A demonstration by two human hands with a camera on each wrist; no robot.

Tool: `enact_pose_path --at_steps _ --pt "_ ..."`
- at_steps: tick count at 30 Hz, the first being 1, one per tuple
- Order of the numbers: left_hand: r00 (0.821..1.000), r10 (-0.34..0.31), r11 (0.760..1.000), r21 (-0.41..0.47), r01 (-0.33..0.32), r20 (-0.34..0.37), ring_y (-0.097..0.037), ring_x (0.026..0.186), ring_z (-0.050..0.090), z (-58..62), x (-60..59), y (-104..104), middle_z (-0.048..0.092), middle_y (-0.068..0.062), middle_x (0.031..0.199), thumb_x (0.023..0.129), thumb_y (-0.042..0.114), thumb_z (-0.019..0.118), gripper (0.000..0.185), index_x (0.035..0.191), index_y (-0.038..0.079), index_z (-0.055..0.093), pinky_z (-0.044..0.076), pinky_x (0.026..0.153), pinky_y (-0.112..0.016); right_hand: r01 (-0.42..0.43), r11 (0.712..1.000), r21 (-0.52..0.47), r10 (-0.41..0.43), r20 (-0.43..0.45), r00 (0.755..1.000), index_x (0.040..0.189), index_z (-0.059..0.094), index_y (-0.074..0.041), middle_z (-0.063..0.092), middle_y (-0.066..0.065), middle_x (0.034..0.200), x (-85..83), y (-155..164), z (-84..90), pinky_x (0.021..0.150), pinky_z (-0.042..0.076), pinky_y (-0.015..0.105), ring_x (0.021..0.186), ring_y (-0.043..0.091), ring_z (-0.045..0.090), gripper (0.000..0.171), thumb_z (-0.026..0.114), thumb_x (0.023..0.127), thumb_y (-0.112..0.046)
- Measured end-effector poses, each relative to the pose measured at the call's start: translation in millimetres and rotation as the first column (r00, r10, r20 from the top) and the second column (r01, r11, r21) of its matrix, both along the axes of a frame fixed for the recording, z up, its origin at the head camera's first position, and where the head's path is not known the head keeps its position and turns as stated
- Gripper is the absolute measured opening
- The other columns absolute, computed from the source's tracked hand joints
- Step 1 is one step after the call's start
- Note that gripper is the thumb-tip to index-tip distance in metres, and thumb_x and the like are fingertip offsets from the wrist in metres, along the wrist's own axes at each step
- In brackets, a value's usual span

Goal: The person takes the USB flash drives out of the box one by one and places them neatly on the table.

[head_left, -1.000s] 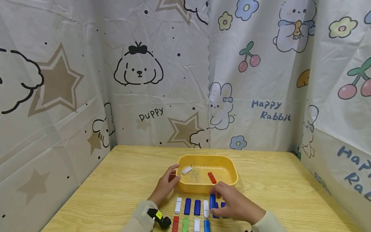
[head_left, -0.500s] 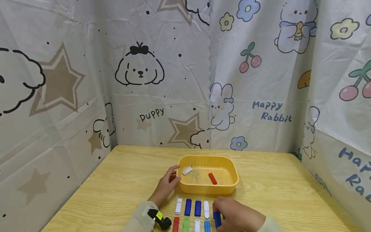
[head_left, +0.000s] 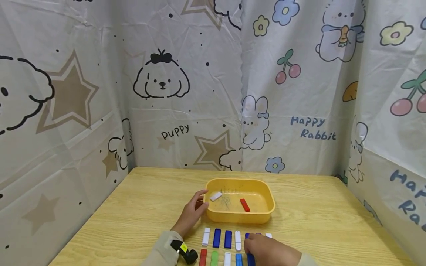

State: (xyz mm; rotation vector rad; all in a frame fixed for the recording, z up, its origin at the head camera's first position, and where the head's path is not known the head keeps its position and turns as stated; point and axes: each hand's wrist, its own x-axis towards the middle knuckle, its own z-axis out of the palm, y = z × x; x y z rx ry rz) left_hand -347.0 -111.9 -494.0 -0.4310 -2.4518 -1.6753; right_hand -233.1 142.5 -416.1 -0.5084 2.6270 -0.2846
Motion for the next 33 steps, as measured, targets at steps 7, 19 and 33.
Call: enact_pose_path --at_steps 7,19,33 --pt "1.000 -0.003 1.000 -0.005 0.003 0.001 -0.027 0.116 0.053 0.4 0.7 0.2 0.053 -0.014 0.131 0.097 0.024 0.056 0.046 0.142 0.026 0.045 0.044 0.098 -0.046 -0.050 0.997 0.061 0.051 -0.017 0.999 0.090 0.063 -0.024 0.052 -0.007 0.084 -0.3 -2.5 -3.9 0.072 0.049 0.035 0.073 0.013 0.047 0.038 0.080 0.070 -0.052" --pt "1.000 -0.008 1.000 0.005 0.008 0.005 -0.027 0.117 0.053 0.5 0.2 0.2 0.053 -0.015 0.132 0.097 0.025 0.056 0.046 0.142 0.025 0.045 0.043 0.099 -0.046 -0.099 0.994 0.038 0.100 -0.045 0.994 0.090 0.063 -0.021 0.052 -0.007 0.085 -1.9 1.1 -4.0 0.074 0.048 0.036 0.075 0.011 0.046 0.045 0.081 0.067 -0.056" --pt "1.000 -0.017 1.000 0.000 0.017 -0.001 -0.027 0.117 0.053 0.2 0.2 0.1 0.052 -0.015 0.133 0.098 0.025 0.055 0.046 0.142 0.024 0.044 0.043 0.100 -0.046 -0.001 1.000 0.026 0.001 -0.028 1.000 0.091 0.064 -0.021 0.053 -0.006 0.085 -0.5 -0.9 -4.5 0.073 0.049 0.038 0.074 0.015 0.048 0.053 0.083 0.060 -0.059"
